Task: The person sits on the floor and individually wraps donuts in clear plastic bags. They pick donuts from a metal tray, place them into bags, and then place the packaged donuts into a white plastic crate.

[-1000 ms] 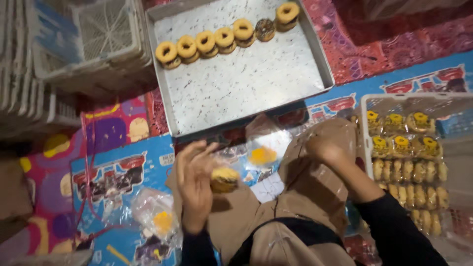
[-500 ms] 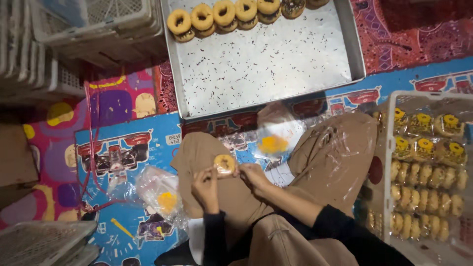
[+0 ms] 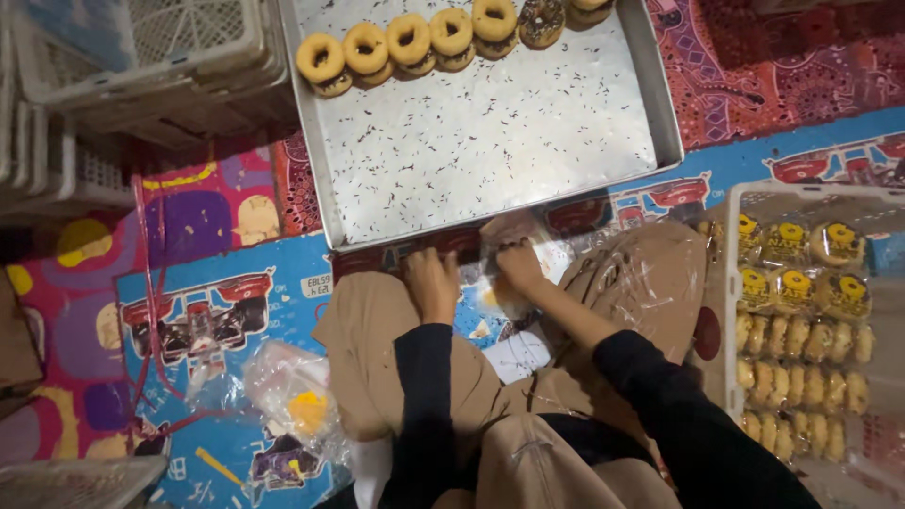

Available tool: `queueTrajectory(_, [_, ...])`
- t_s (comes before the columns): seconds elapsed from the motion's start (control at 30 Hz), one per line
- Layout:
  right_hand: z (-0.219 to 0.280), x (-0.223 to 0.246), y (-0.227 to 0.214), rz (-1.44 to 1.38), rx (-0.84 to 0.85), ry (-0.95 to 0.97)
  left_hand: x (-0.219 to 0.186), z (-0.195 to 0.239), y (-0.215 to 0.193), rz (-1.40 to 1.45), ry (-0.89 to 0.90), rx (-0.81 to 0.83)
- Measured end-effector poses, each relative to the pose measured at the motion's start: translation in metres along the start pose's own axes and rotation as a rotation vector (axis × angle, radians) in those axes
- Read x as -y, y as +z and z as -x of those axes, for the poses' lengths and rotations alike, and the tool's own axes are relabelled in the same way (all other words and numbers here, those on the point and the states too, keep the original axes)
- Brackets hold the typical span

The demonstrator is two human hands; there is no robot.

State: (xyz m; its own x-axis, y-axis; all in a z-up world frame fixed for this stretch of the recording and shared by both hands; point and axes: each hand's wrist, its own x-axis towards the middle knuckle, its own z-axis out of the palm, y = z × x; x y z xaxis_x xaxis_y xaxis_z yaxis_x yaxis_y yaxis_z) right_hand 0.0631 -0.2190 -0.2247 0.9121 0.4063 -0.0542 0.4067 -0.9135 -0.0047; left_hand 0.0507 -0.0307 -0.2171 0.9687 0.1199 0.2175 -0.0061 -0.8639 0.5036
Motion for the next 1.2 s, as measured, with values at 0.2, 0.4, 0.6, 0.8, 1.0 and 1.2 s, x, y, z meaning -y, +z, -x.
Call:
queueTrajectory(0.2, [0.075, -0.007, -0.084, -0.179, -0.25, -0.15, -0.078, 0.013, 0.001, 0.516, -0.071, 0.674])
queueTrajectory(0.4, [0.112, -0.035, -0.156, -0.113, -0.213, 0.102, -0.199, 0.037, -0.118, 0.699, 0.657, -0.035])
queueTrajectory(0.6, [0.01, -0.042, -0.195, -1.183, -0.066, -0.491, -0.165, -0.058, -0.162, 1.899, -0.766, -0.03])
queueTrajectory(0.8, [-0.173, -0.159, -0.185, -0.465, -0.704, 0.464, -0.082, -0.089, -0.181, 2.267, -0.5, -0.445])
queueTrajectory(1.0, [-0.2, -0.185, -0.185, -0.559, -0.741, 0.479, -0.077, -0.094, -0.179, 2.449, -0.749, -0.403])
queueTrajectory(1.2, [-0.092, -0.101, -0.263, -1.08, -0.803, 0.061, -0.078, -0.113, -0.142, 2.639, -0.686, -0.404])
